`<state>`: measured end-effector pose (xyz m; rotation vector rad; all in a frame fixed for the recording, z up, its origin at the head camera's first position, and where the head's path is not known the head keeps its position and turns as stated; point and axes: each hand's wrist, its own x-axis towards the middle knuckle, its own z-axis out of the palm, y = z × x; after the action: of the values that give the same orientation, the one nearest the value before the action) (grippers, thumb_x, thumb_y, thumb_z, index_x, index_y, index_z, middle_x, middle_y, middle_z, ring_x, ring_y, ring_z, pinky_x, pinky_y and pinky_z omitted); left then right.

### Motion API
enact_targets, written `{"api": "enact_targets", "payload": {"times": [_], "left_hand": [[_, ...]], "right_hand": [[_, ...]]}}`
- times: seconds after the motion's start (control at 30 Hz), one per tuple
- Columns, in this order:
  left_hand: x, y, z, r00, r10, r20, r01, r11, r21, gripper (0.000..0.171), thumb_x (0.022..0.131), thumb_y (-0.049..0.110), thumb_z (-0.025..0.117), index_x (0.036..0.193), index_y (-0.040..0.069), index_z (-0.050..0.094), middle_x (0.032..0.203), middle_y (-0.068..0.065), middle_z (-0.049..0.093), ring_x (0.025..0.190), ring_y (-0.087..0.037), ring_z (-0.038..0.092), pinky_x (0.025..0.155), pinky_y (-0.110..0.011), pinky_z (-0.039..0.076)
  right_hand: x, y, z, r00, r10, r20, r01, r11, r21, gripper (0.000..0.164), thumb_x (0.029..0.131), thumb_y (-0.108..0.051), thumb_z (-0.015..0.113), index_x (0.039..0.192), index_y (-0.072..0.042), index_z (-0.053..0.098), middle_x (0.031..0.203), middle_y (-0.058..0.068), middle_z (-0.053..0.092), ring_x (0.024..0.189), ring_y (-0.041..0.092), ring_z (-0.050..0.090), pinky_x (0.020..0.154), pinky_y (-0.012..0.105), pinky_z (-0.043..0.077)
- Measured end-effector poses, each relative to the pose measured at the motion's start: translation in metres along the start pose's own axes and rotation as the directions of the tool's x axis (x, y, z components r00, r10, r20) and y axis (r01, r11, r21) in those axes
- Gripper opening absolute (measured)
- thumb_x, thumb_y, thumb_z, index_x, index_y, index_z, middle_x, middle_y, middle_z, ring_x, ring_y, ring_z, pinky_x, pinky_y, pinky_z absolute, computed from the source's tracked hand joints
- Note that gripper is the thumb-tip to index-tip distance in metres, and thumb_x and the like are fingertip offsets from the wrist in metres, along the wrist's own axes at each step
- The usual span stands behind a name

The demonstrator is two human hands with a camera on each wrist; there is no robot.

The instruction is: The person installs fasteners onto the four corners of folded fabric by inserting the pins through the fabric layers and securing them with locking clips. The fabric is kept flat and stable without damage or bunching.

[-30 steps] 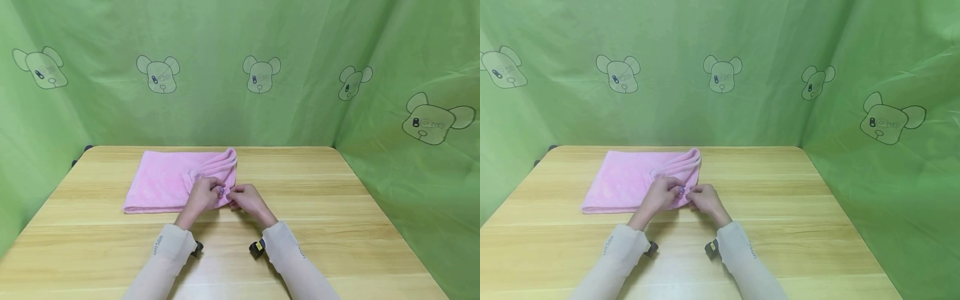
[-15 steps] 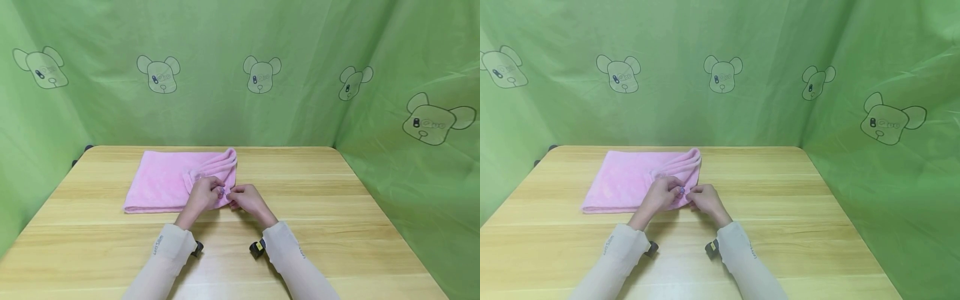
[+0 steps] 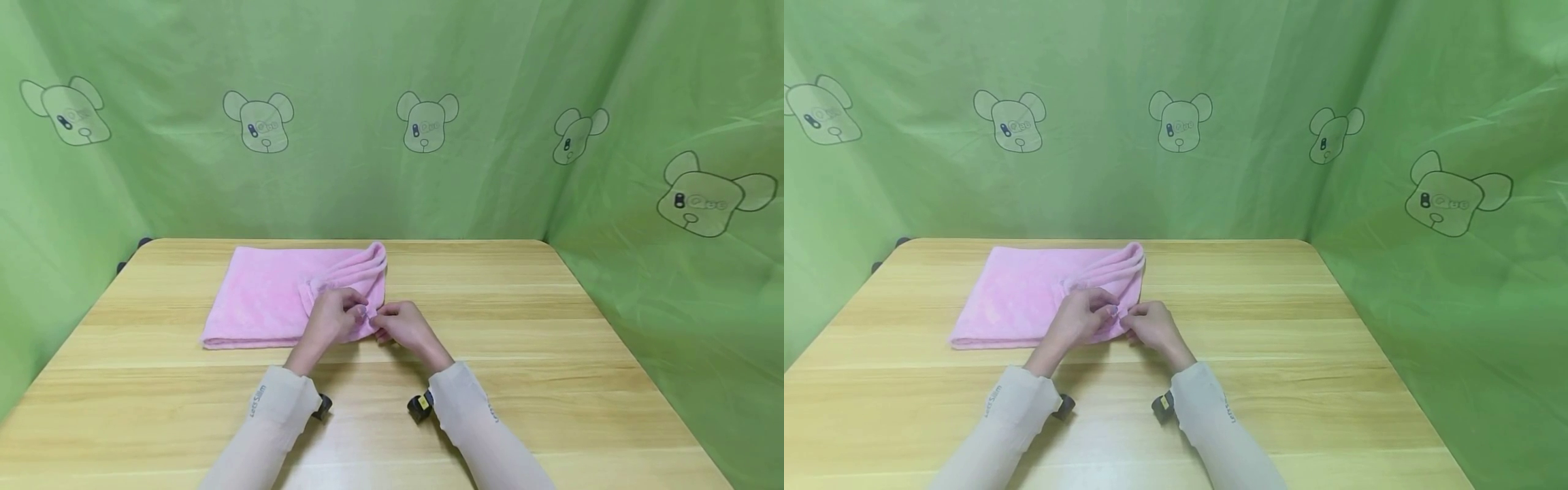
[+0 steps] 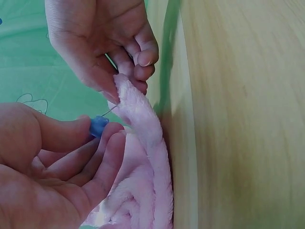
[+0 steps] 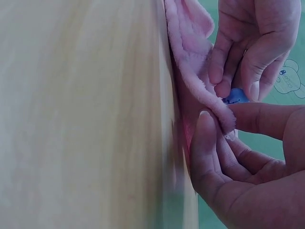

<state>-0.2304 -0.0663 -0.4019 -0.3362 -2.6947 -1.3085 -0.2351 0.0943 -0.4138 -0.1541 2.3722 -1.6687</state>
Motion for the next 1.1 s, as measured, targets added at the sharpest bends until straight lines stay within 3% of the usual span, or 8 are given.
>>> {"api": "enact_targets", "payload": {"times": [0.3, 0.57, 1.1], "left_hand": [[-0.0008, -0.0014, 0.0010, 1.000, 0.002, -0.002, -0.002, 1.000, 0.000, 0.010, 0.087, -0.002, 0.067, 0.092, 0.005, 0.073, 0.075, -0.002, 0.069, 0.064, -0.012, 0.059, 0.063, -0.032, 0.051], [-0.0003, -0.0029, 0.0015, 1.000, 0.011, -0.007, -0.011, 1.000, -0.008, 0.010, 0.087, -0.003, 0.066, 0.091, 0.003, 0.073, 0.075, -0.003, 0.069, 0.065, -0.012, 0.059, 0.068, -0.035, 0.052], [0.0009, -0.0029, 0.0019, 1.000, -0.023, 0.010, 0.023, 1.000, -0.016, 0.010, 0.091, 0.000, 0.063, 0.090, 0.003, 0.072, 0.072, -0.003, 0.068, 0.063, -0.012, 0.059, 0.062, -0.031, 0.051]], "right_hand": [[-0.0007, 0.0013, -0.0022, 0.998, -0.058, 0.034, 0.057, 0.998, 0.014, 0.008, 0.085, -0.003, 0.062, 0.083, 0.002, 0.069, 0.072, 0.010, 0.066, 0.063, 0.019, 0.064, 0.058, 0.028, 0.057], [0.0027, 0.0029, 0.0003, 1.000, 0.004, 0.011, -0.004, 1.000, -0.005, 0.008, 0.086, -0.002, 0.063, 0.085, 0.004, 0.068, 0.074, 0.012, 0.066, 0.065, 0.022, 0.064, 0.063, 0.033, 0.058], [0.0005, 0.0013, 0.0003, 1.000, -0.002, 0.008, 0.002, 1.000, -0.003, 0.007, 0.085, -0.002, 0.064, 0.081, 0.003, 0.067, 0.072, 0.010, 0.065, 0.064, 0.023, 0.064, 0.061, 0.034, 0.058]]}}
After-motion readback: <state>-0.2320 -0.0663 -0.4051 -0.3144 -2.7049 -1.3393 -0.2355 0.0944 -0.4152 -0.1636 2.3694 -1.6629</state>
